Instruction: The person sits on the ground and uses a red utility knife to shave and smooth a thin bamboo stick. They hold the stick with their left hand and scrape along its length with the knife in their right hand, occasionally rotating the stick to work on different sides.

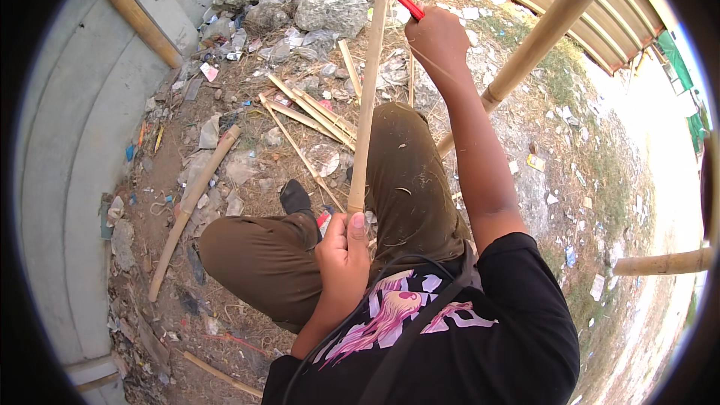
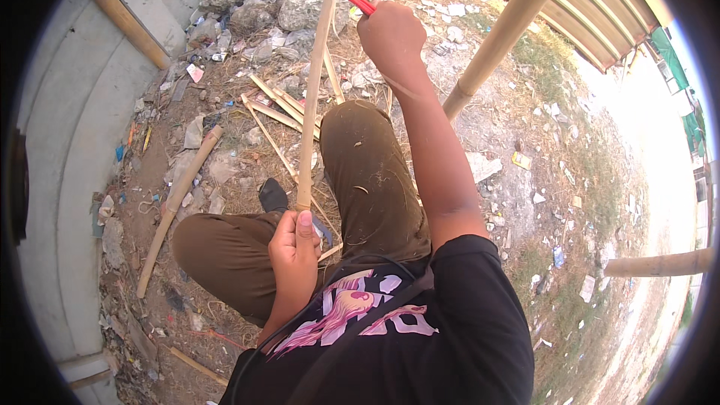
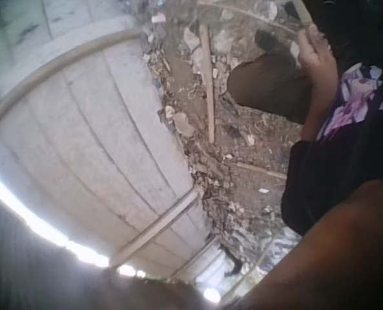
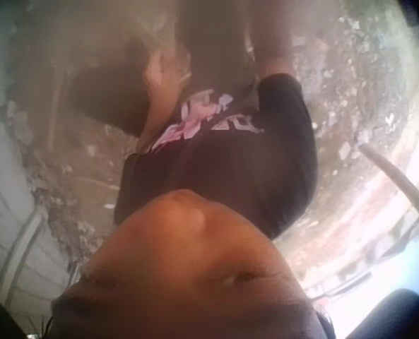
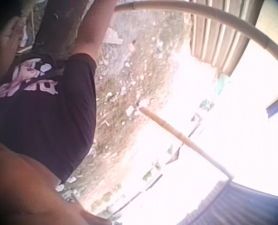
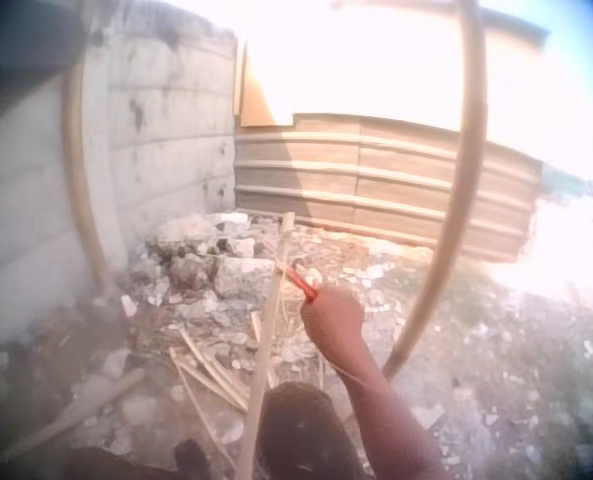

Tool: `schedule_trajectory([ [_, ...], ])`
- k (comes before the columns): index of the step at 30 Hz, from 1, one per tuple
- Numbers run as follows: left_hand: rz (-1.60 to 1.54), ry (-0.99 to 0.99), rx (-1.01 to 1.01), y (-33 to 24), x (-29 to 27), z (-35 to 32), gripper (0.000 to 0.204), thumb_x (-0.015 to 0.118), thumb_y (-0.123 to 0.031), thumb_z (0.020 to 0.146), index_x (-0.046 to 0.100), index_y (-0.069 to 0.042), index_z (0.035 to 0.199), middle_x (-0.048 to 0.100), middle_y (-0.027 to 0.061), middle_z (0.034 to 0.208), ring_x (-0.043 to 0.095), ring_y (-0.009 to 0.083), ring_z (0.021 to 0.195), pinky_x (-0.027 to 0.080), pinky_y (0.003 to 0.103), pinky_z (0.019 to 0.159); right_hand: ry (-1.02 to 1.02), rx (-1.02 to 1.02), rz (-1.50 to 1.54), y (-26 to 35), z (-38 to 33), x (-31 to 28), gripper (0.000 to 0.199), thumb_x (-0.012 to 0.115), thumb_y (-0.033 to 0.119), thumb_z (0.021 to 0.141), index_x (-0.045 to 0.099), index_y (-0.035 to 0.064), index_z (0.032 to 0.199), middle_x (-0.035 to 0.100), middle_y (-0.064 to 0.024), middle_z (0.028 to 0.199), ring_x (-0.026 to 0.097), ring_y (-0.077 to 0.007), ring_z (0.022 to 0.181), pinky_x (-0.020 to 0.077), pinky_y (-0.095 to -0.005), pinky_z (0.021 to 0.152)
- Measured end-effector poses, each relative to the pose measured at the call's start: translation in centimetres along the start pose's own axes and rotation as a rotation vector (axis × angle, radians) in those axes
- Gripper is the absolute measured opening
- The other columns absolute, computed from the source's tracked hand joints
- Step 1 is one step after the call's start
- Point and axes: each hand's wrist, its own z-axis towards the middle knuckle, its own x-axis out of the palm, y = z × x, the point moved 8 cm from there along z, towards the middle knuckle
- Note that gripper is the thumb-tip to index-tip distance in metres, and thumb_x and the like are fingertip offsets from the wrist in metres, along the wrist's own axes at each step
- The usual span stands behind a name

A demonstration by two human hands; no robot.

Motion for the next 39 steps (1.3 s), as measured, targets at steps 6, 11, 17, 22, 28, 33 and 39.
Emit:
schedule_trajectory([
  [6,-0.094,0.093,-0.085,1.0,0.8,0.3,0.036,0.055,-0.033,0.109,0.055,-0.004,0.087,0.048,-0.0045,0.063,0.041,0.0012,0.055,0.032,0.022,0.049,1.366,0.626,1.723,-0.1,-6.2,8.5,0.041,0.056,0.020,0.098,0.045,0.0148,0.058,0.043,0.0031,0.049,0.040,-0.0115,0.037,0.0357,-0.0282,0.040],
  [11,-0.193,0.154,-0.144,0.9,1.5,-0.1,0.033,0.054,-0.032,0.109,0.056,-0.005,0.090,0.048,-0.0047,0.065,0.040,0.0015,0.055,0.031,0.022,0.048,1.108,0.564,1.881,0.1,-5.7,5.8,0.042,0.055,0.020,0.100,0.043,0.0146,0.060,0.039,0.0051,0.050,0.037,-0.0088,0.039,0.0323,-0.0285,0.041],
  [17,-0.213,0.155,-0.141,0.9,1.3,0.1,0.033,0.054,-0.033,0.109,0.055,-0.004,0.093,0.046,-0.0049,0.065,0.039,0.0015,0.055,0.031,0.021,0.048,0.268,0.049,0.560,-3.7,-4.8,2.6,0.047,0.063,0.037,0.100,0.057,-0.0011,0.073,0.047,-0.0032,0.055,0.043,-0.0162,0.054,0.0347,-0.0381,0.053],
  [22,-0.259,0.150,-0.140,0.8,1.0,0.2,0.032,0.054,-0.033,0.109,0.055,-0.004,0.095,0.044,-0.0057,0.067,0.036,0.0007,0.055,0.029,0.021,0.049,0.424,0.099,0.792,-4.2,-6.7,4.2,0.043,0.062,0.045,0.102,0.053,0.0074,0.084,0.040,0.0068,0.064,0.037,-0.0060,0.055,0.0320,-0.0257,0.052],
  [28,-0.317,0.220,-0.189,0.8,1.2,0.1,0.033,0.052,-0.034,0.110,0.053,-0.006,0.093,0.041,-0.0065,0.068,0.033,0.0005,0.054,0.027,0.021,0.048,0.200,-0.060,0.773,-3.7,-5.3,1.3,0.051,0.035,0.055,0.110,0.053,0.0094,0.095,0.046,-0.0030,0.064,0.047,-0.0157,0.058,0.0376,-0.0294,0.055],
  [33,-0.298,0.235,-0.172,0.0,1.6,0.0,0.036,0.049,-0.035,0.111,0.046,-0.009,0.085,0.034,-0.0067,0.064,0.028,0.0019,0.051,0.021,0.021,0.044,-0.037,-0.272,0.198,-1.8,-4.0,-1.5,0.044,0.043,0.050,0.108,0.059,0.0104,0.096,0.059,-0.0138,0.065,0.060,-0.0353,0.060,0.0443,-0.0444,0.056],
  [39,-0.329,0.250,-0.204,-0.4,1.5,-0.1,0.039,0.048,-0.036,0.111,0.043,-0.011,0.081,0.031,-0.0056,0.061,0.028,0.0034,0.048,0.021,0.021,0.042,-0.066,-0.332,0.367,-1.4,-3.2,-2.5,0.037,0.050,0.043,0.108,0.062,0.0092,0.099,0.055,-0.0074,0.061,0.055,-0.0229,0.054,0.0401,-0.0369,0.053],
])
